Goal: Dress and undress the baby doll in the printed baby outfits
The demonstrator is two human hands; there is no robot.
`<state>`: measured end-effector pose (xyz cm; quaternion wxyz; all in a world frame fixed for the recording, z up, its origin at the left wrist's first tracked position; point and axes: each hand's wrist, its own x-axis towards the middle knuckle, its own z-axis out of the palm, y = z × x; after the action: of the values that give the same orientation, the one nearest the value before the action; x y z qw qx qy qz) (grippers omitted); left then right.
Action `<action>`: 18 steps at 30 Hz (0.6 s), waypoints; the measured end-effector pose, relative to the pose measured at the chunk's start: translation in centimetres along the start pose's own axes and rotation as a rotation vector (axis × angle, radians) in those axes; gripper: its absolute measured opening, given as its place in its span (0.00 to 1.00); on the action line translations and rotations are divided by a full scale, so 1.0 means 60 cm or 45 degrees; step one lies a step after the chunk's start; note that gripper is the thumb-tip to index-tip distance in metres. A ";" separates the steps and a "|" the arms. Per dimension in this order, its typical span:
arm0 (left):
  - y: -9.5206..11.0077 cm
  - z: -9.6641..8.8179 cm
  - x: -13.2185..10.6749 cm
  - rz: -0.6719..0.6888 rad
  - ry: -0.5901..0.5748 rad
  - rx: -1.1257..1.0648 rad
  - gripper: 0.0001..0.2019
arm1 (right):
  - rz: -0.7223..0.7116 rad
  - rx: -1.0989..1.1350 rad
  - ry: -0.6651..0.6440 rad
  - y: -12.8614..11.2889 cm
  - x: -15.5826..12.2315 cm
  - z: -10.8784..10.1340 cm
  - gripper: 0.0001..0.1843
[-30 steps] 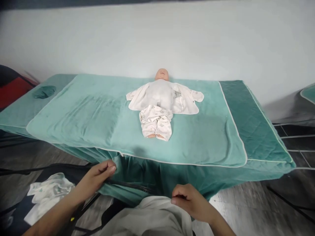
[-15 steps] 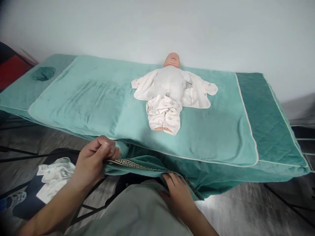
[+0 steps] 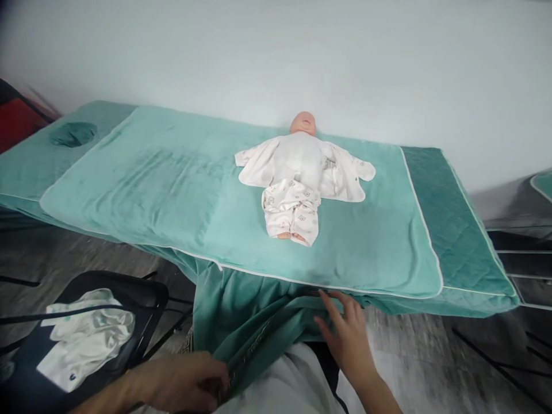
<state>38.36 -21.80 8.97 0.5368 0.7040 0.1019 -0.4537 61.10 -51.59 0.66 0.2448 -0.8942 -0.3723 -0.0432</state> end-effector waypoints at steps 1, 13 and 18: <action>-0.008 0.010 0.015 -0.032 0.002 0.117 0.11 | -0.103 0.003 -0.134 -0.001 -0.003 0.008 0.26; 0.001 0.003 0.260 0.459 0.005 0.038 0.14 | -0.010 0.460 -1.007 -0.003 0.021 -0.042 0.12; -0.015 0.036 0.314 0.216 0.366 0.209 0.08 | -0.242 0.132 -0.667 0.055 -0.015 0.041 0.27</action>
<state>47.34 -29.72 -5.73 0.4938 0.8091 0.0807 -0.3083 62.49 -53.01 -3.06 0.1804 -0.8223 -0.5067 0.1858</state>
